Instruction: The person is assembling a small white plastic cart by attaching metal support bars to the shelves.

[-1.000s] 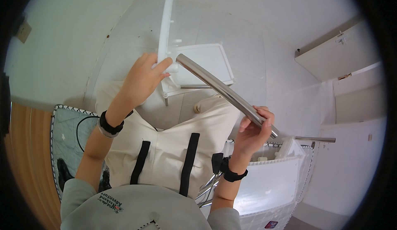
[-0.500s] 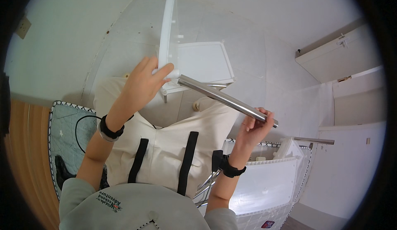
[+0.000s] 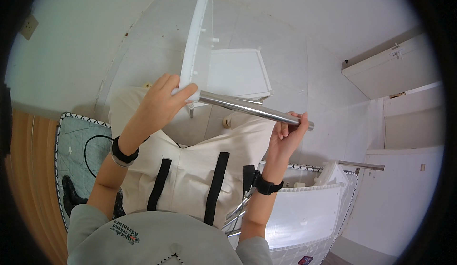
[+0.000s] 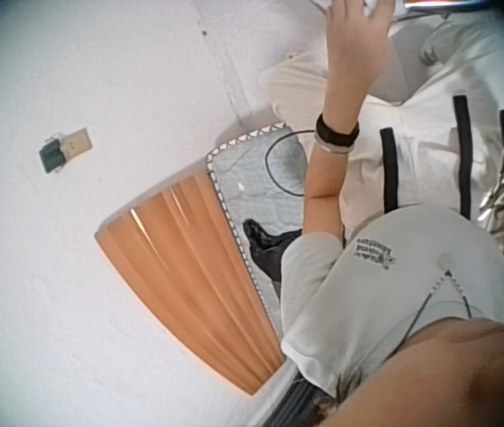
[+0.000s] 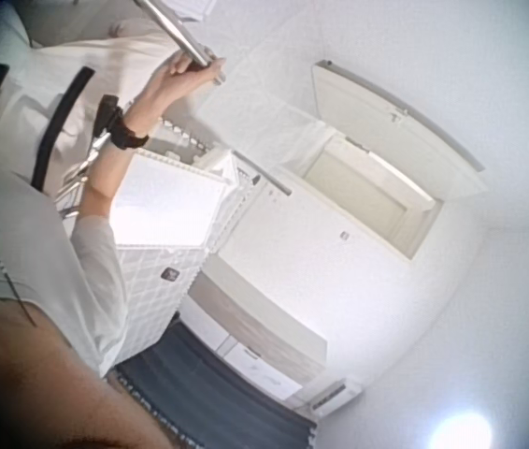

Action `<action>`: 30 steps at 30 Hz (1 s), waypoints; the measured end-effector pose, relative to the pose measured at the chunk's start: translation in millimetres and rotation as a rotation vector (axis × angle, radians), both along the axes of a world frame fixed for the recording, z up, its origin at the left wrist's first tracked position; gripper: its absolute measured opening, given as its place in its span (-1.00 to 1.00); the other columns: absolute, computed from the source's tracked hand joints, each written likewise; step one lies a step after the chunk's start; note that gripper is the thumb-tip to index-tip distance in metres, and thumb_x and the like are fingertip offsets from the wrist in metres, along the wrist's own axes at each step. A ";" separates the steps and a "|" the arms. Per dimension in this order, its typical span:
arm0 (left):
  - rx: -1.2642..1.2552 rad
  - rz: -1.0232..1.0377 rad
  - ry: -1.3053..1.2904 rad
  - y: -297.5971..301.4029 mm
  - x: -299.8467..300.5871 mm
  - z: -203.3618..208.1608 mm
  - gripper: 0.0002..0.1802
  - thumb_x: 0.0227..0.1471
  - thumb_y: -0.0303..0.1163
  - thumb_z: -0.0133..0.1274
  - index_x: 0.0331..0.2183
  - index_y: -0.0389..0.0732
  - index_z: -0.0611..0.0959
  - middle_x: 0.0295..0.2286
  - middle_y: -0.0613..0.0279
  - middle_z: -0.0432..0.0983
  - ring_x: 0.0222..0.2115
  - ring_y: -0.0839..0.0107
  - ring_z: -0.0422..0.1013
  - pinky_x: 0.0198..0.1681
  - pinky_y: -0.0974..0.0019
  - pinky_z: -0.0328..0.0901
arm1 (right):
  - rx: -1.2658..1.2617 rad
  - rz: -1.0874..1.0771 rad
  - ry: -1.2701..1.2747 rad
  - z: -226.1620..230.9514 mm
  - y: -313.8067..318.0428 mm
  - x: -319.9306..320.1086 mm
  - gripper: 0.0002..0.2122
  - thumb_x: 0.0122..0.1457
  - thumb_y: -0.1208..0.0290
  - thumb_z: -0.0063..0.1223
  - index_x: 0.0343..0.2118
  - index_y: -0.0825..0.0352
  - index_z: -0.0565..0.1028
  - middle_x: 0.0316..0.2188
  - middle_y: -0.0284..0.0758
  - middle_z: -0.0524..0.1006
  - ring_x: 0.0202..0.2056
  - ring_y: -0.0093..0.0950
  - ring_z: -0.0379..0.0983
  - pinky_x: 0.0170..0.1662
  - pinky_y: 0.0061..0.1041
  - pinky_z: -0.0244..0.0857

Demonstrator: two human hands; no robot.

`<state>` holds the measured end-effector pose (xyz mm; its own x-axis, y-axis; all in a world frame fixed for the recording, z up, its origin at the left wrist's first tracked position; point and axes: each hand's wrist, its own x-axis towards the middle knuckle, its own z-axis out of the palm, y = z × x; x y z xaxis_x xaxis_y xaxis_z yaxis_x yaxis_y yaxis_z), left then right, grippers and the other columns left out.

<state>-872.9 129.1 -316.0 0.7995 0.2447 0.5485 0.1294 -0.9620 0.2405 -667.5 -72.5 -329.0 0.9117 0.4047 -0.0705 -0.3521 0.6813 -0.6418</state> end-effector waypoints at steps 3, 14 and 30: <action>-0.018 -0.033 0.004 -3.5 -1.6 -1.5 -0.68 -0.28 -0.47 0.05 -0.32 -0.13 0.50 -0.55 0.23 0.16 -0.48 0.34 0.18 -0.43 0.39 0.16 | -0.023 0.019 -0.006 7.8 7.7 14.1 -0.78 0.12 0.27 -0.10 -0.53 0.31 0.28 -0.61 -0.38 0.33 -0.83 -0.75 -0.04 -0.81 -0.78 -0.14; 0.016 0.040 -0.002 -1.4 1.8 -7.9 -0.69 -0.27 -0.52 -0.01 -0.33 -0.11 0.51 -0.54 0.24 0.17 -0.47 0.35 0.19 -0.41 0.41 0.19 | -0.101 0.003 -0.037 3.5 23.6 8.8 -0.78 0.10 0.24 -0.09 -0.52 0.26 0.23 -0.59 -0.42 0.29 -0.74 -0.70 0.04 -0.70 -0.71 -0.03; -0.090 0.014 -0.060 -9.1 3.8 -8.6 -0.61 -0.34 -0.56 0.11 -0.31 -0.16 0.47 -0.52 0.18 0.19 -0.43 0.25 0.19 -0.40 0.31 0.17 | -0.876 -0.059 -1.034 24.8 8.5 -4.1 -0.82 0.09 0.36 -0.11 -0.32 0.37 0.35 -0.57 -0.39 0.30 -0.55 -0.53 0.22 -0.47 -0.54 0.12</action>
